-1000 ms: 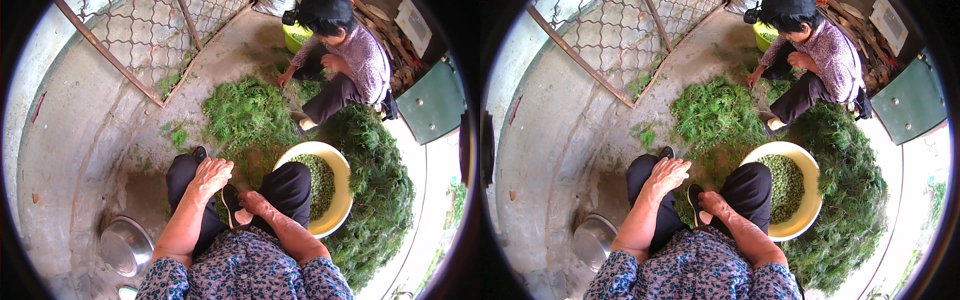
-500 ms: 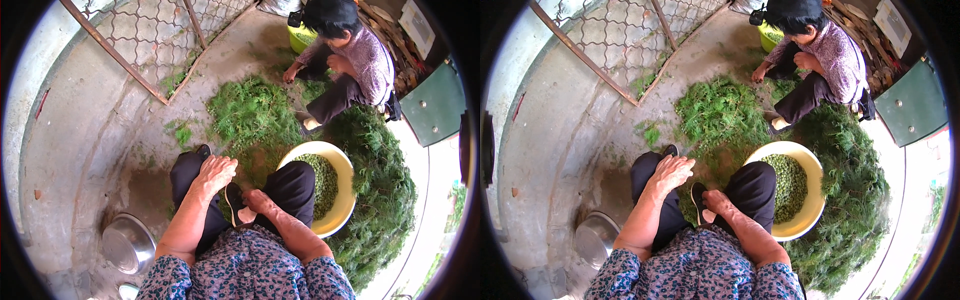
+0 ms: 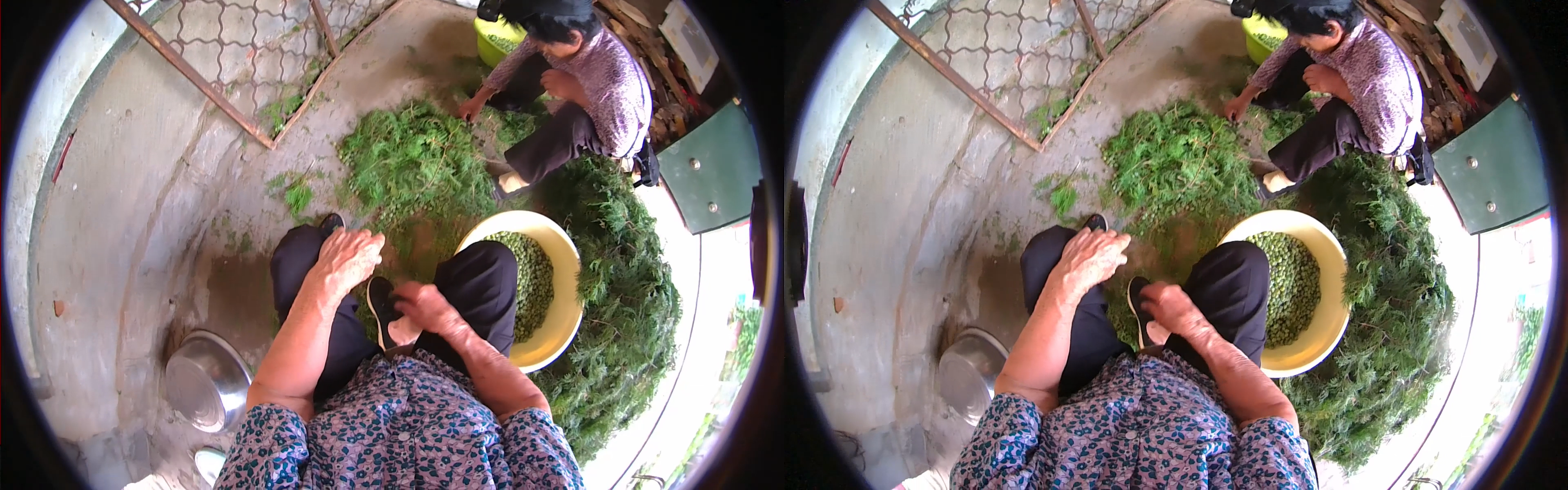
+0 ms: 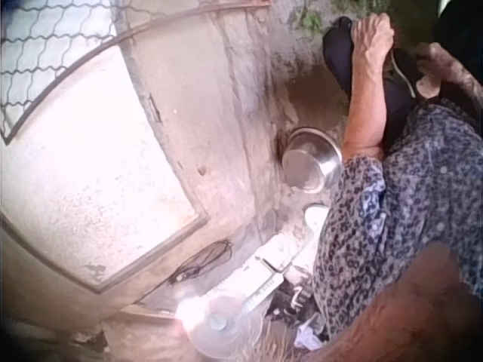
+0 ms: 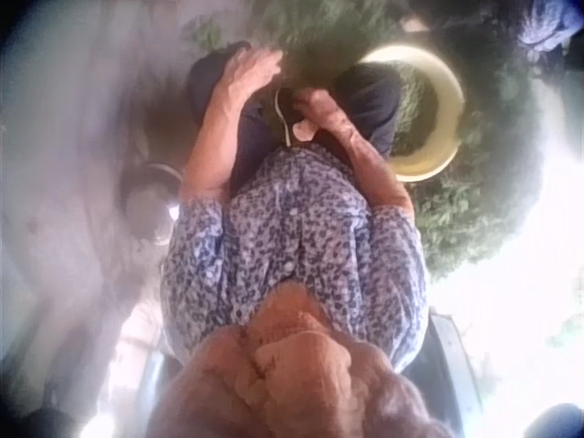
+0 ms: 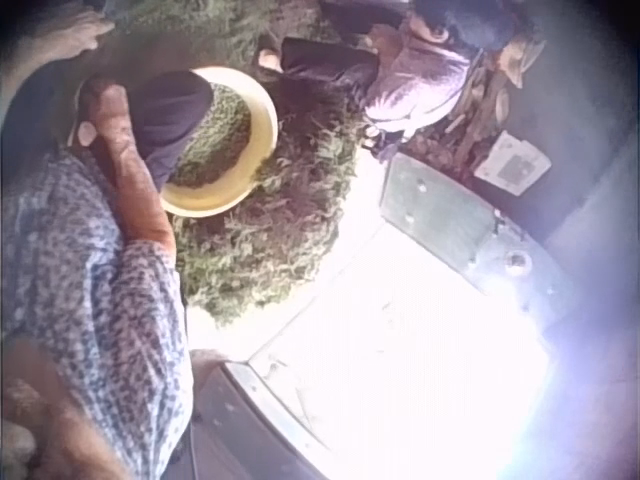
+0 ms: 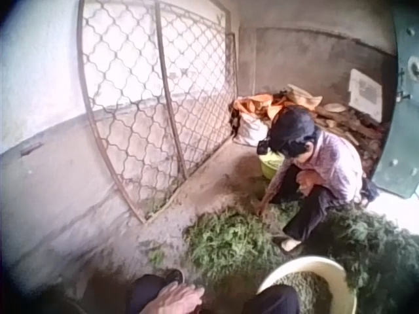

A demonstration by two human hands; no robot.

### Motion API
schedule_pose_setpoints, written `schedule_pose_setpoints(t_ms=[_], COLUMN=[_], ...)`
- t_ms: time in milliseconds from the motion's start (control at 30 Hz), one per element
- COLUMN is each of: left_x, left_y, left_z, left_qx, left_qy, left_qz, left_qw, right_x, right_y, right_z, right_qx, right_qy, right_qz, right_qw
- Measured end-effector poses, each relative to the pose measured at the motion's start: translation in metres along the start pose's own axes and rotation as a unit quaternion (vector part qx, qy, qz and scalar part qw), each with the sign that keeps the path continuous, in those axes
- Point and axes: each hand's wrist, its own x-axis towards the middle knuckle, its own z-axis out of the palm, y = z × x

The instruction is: The person picks green berries from cedar branches by hand, dropping them into a yellow bowl. They then gather loose berries from the ground and place them into the bowl before continuing to pick from the branches.

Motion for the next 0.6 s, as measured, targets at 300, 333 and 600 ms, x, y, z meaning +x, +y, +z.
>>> schedule_pose_setpoints(t_ms=[300, 333, 600], left_x=[0.015, 0.017, 0.069], left_y=[-0.009, -0.010, -0.033], left_z=[-0.044, -0.052, -0.062], left_qx=[-0.171, -0.172, -0.131], left_qy=[0.059, 0.052, 0.099], left_qz=[0.016, 0.009, 0.053], left_qw=[0.983, 0.984, 0.985], right_x=[0.009, 0.012, 0.036], right_y=[-0.061, -0.049, 0.078], right_z=[-0.163, -0.166, -0.087], right_qx=[0.066, 0.110, 0.161], right_qy=[0.383, 0.378, 0.233], right_qz=[0.121, 0.109, 0.278], right_qw=[0.914, 0.913, 0.918])
